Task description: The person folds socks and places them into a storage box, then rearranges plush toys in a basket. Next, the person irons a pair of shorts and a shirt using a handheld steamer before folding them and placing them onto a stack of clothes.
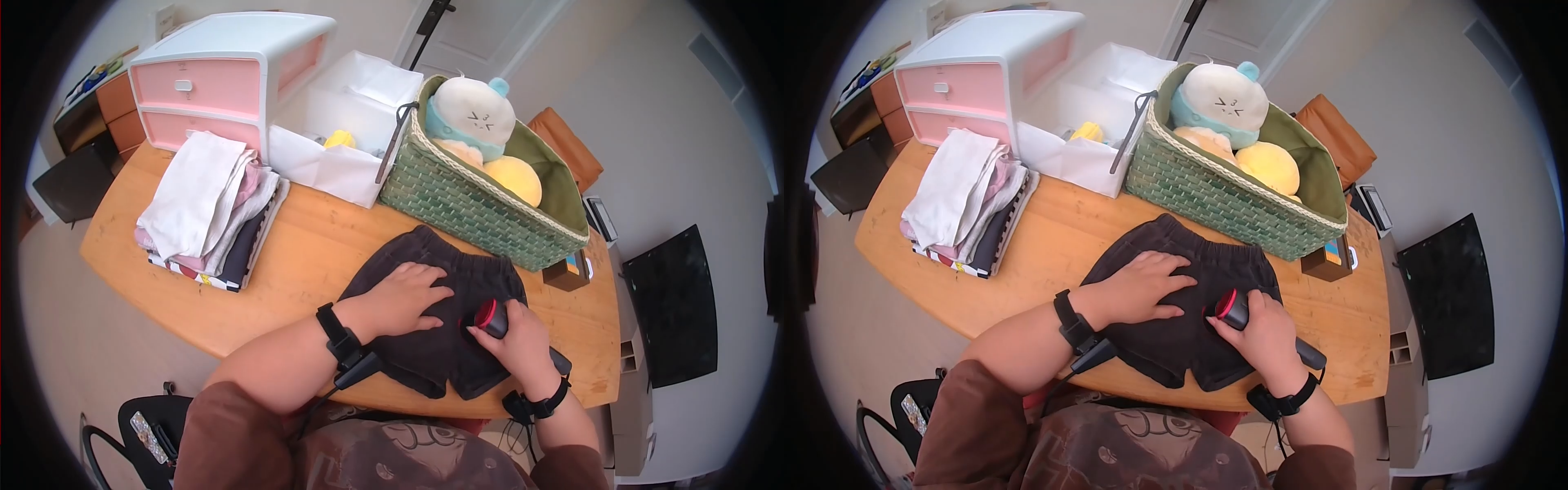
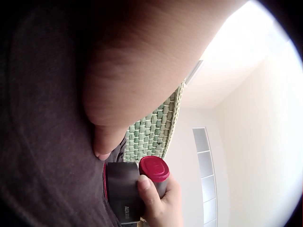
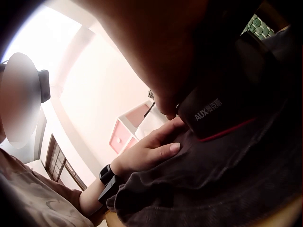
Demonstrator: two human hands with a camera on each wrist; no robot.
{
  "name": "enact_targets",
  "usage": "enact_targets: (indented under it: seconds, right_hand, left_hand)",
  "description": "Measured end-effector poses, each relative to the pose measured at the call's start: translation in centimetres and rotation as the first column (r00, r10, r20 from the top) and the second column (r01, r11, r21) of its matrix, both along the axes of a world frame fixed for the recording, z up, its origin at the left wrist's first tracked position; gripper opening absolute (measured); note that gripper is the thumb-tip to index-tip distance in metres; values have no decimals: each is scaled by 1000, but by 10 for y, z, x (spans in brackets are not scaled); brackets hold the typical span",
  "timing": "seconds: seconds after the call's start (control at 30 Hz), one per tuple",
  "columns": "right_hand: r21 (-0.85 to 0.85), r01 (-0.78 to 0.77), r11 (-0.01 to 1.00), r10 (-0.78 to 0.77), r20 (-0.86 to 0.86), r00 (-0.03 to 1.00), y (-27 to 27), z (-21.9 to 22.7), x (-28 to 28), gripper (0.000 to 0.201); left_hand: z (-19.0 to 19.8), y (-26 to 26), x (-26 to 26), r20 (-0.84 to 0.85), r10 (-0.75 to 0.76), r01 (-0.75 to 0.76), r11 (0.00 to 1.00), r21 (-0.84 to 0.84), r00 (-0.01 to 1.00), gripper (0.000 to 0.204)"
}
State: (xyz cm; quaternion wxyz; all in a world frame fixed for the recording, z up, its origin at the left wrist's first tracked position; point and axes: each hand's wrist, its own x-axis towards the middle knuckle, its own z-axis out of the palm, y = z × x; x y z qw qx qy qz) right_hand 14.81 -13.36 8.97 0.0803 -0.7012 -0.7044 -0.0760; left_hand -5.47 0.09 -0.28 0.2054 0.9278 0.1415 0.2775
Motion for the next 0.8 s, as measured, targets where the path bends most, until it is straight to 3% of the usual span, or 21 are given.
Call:
enact_targets:
  seconds: [0.17, 0.47, 0.8]
  right_hand:
    - [8, 112, 994, -112, 2, 994, 8, 0, -6, 55]
    - [139, 124, 982, -124, -9, 992, 4, -6, -17, 53]
    - [137, 152, 979, -152, -10, 988, -10, -8, -20, 52]
  left_hand:
    - [2, 0, -1, -6, -3, 3, 1000, -7, 1000, 51]
    - [3, 0, -1, -14, -6, 6, 1000, -15, 1000, 51]
    - [4, 0, -2, -22, -13, 13, 1000, -17, 1000, 51]
